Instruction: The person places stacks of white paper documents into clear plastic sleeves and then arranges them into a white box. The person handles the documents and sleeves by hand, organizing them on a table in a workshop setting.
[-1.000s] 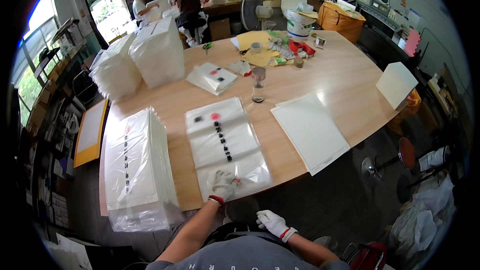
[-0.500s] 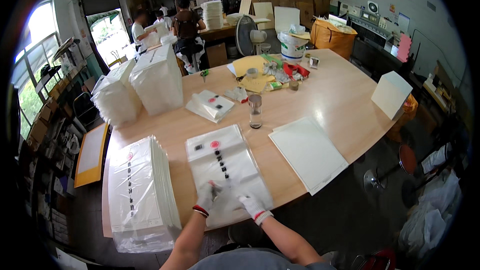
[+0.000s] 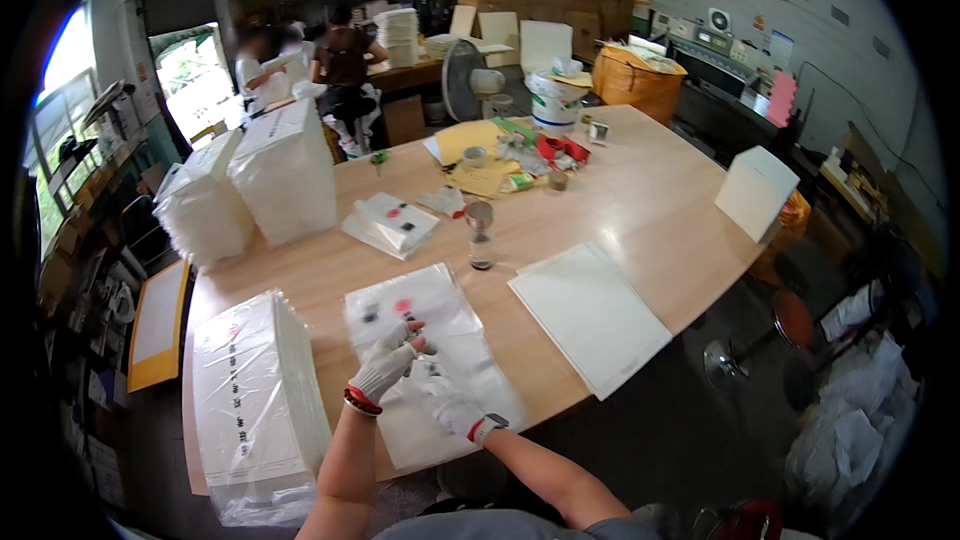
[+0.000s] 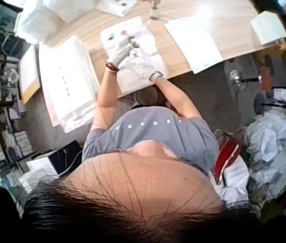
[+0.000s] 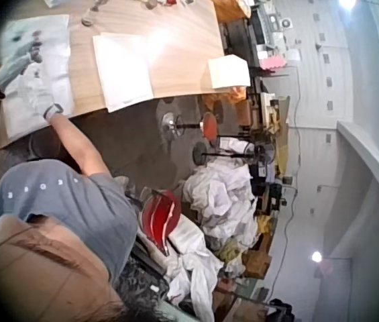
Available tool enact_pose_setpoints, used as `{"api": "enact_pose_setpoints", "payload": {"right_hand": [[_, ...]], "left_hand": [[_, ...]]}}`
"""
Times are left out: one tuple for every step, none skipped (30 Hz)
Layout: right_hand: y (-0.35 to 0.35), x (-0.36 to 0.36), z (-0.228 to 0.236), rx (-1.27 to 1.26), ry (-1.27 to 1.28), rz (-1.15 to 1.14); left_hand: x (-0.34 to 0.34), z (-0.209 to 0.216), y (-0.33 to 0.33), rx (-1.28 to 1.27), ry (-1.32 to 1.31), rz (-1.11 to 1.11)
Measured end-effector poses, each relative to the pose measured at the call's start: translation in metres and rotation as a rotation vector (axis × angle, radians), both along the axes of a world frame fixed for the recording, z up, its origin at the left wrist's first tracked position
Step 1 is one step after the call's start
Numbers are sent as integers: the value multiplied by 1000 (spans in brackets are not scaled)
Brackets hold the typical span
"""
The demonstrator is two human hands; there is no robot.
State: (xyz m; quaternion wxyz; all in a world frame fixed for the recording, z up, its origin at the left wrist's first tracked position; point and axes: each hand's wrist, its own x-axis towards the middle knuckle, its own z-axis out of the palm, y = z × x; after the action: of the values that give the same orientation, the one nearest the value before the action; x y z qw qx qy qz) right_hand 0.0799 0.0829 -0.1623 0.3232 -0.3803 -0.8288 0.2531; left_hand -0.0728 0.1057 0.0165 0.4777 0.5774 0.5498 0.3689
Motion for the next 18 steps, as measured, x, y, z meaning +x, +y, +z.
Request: {"api": "enact_pose_setpoints", "payload": {"right_hand": [[-13, 18, 28, -148, 44, 94], [-23, 38, 57, -292, 94, 183], [-37, 66, 89, -319, 116, 186], [-45, 97, 109, -340, 145, 202], [-35, 138, 68, -149, -69, 44], [-27, 179, 28, 38, -275, -110], [-25, 210, 29, 62, -448, -310], [-28, 226, 56, 45, -739, -473], [-24, 264, 13, 227, -755, -563], [-17, 283, 22, 149, -805, -453], [-10, 304, 13, 96, -696, -427], [0, 319, 4, 51, -584, -394], [11, 322, 12, -106, -523, -373], [22, 325, 21, -263, -461, -352], [25, 334, 16, -213, -410, -361], [28, 330, 26, -245, -432, -346], [30, 328, 39, -278, -455, -333], [30, 330, 47, -309, -479, -330]], "left_hand": [[0, -11, -2, 84, 190, 63], [4, -9, -9, 110, 340, 105], [11, -1, -19, 137, 485, 135], [15, 3, -27, 170, 638, 178], [15, -4, -31, 255, 628, 222], [15, -6, -36, 385, 670, 253], [12, -6, -43, 514, 714, 294], [11, -4, -50, 647, 757, 337], [16, 1, -55, 709, 749, 347], [19, 4, -64, 696, 710, 335], [24, 6, -73, 687, 667, 316], [29, 8, -84, 679, 626, 304], [37, 10, -97, 682, 627, 279], [49, 5, -112, 701, 678, 274], [65, 12, -121, 688, 591, 180], [75, -2, -123, 710, 426, 63], [88, -9, -128, 542, 295, -85], [107, -13, -128, 438, 318, -226]]}}
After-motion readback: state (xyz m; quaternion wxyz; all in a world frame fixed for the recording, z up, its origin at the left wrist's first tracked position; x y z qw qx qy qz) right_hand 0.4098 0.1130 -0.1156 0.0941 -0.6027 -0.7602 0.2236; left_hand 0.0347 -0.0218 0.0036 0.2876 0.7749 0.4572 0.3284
